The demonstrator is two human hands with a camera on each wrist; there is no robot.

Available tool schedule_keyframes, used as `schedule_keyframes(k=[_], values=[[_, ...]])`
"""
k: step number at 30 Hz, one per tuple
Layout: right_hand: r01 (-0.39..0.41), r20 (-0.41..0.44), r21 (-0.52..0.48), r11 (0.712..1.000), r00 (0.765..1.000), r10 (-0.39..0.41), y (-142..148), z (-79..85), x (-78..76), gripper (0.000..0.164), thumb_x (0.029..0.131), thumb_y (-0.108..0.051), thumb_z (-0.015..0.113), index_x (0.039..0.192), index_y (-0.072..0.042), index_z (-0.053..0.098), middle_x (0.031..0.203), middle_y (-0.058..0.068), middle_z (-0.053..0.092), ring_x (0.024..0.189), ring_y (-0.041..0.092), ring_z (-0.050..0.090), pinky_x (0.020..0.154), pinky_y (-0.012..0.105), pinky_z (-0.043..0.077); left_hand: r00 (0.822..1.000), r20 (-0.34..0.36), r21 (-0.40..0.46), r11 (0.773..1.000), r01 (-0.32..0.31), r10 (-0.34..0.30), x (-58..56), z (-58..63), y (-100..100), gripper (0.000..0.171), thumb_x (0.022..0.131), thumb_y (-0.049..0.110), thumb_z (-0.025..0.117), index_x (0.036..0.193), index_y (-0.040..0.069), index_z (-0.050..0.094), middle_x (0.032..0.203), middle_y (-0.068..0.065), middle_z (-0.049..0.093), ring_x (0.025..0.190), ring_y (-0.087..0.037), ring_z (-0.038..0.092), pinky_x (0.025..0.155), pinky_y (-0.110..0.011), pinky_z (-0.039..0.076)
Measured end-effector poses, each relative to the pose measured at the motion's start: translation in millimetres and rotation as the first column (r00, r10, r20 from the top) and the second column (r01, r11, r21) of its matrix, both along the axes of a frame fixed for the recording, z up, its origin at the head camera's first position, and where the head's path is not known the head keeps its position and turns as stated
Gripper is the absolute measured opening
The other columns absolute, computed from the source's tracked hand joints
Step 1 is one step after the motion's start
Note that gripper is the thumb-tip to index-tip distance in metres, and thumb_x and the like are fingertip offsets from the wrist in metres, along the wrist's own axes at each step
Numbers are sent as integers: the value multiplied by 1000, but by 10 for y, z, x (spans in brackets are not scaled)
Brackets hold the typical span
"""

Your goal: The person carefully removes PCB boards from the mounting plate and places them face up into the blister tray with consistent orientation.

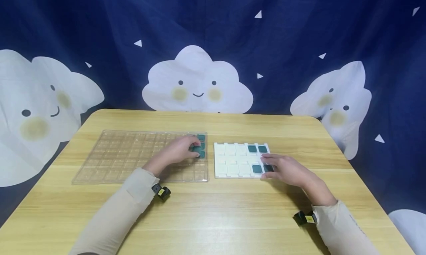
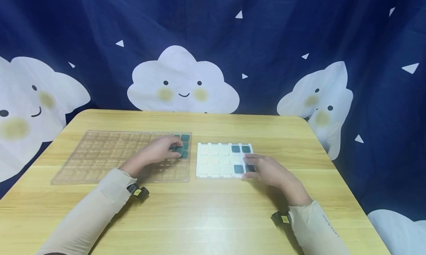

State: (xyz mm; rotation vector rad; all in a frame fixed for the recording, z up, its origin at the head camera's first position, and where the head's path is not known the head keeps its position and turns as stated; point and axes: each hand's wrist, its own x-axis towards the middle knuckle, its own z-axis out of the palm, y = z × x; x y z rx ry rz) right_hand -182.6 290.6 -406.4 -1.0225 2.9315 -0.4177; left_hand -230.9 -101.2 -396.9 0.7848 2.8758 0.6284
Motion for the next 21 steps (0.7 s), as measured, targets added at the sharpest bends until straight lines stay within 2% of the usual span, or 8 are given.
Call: schedule_keyframes(k=[10, 21], values=[[-6, 15, 9, 1000, 1000, 6, -1, 6, -16, 67, 85, -46, 73, 131, 1, 60, 137, 18, 55, 124, 39, 52, 102, 52, 43, 1000, 29, -9, 1000, -1, 2, -13, 11, -118, 34, 84, 22, 78, 113, 6, 67, 112, -6, 67, 106, -25, 61, 97, -43, 48], [7, 23, 11, 1000, 1000, -7, -6, 11, 1, 68, 84, -47, 73, 131, 1, 60, 137, 18, 55, 124, 40, 51, 102, 53, 43, 998, 51, -74, 997, -25, 29, -30, -43, -133, 34, 82, 24, 79, 112, 11, 69, 109, -3, 67, 101, -23, 59, 95, -43, 47]])
